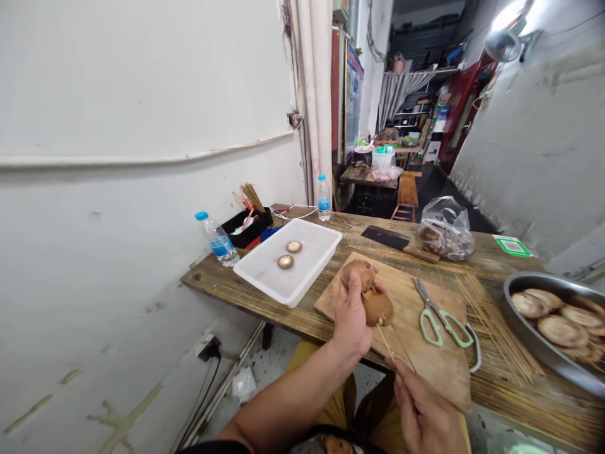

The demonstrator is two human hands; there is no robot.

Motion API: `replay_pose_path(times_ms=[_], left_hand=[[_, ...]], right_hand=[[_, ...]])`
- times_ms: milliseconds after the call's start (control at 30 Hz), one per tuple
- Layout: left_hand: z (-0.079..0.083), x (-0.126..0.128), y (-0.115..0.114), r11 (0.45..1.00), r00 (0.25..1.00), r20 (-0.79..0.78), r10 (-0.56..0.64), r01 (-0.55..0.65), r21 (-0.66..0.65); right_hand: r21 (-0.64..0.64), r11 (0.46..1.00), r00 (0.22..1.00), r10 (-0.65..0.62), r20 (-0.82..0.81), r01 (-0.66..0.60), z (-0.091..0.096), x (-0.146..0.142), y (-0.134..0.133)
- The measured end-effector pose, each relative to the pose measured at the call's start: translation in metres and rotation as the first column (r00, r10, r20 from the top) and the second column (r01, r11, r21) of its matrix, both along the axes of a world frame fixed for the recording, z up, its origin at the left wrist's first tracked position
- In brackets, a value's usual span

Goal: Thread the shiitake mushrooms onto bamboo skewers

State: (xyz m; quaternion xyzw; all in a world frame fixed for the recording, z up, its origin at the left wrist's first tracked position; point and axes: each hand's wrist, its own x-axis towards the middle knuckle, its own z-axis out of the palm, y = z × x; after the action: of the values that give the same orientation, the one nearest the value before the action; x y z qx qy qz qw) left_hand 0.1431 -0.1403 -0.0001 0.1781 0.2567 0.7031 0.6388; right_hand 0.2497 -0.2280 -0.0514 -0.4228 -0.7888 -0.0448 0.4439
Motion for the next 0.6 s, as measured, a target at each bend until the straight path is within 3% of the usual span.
replay_pose_path(times_ms=[433,600], left_hand=[[-0.004,0.016,-0.015,0.996,0.995,-0.062,-0.079,0.077,-0.035],[0.001,0.010,-0.009,1.000,0.995,-0.095,-0.016,0.015,-0.009]], right_hand=[[-0.027,0.997,0.995,-0.077,-0.055,0.076,0.003,-0.003,0.006],[-0.074,0.997,0.996,-0.028,0.081,0.034,0.000,0.009,0.004]])
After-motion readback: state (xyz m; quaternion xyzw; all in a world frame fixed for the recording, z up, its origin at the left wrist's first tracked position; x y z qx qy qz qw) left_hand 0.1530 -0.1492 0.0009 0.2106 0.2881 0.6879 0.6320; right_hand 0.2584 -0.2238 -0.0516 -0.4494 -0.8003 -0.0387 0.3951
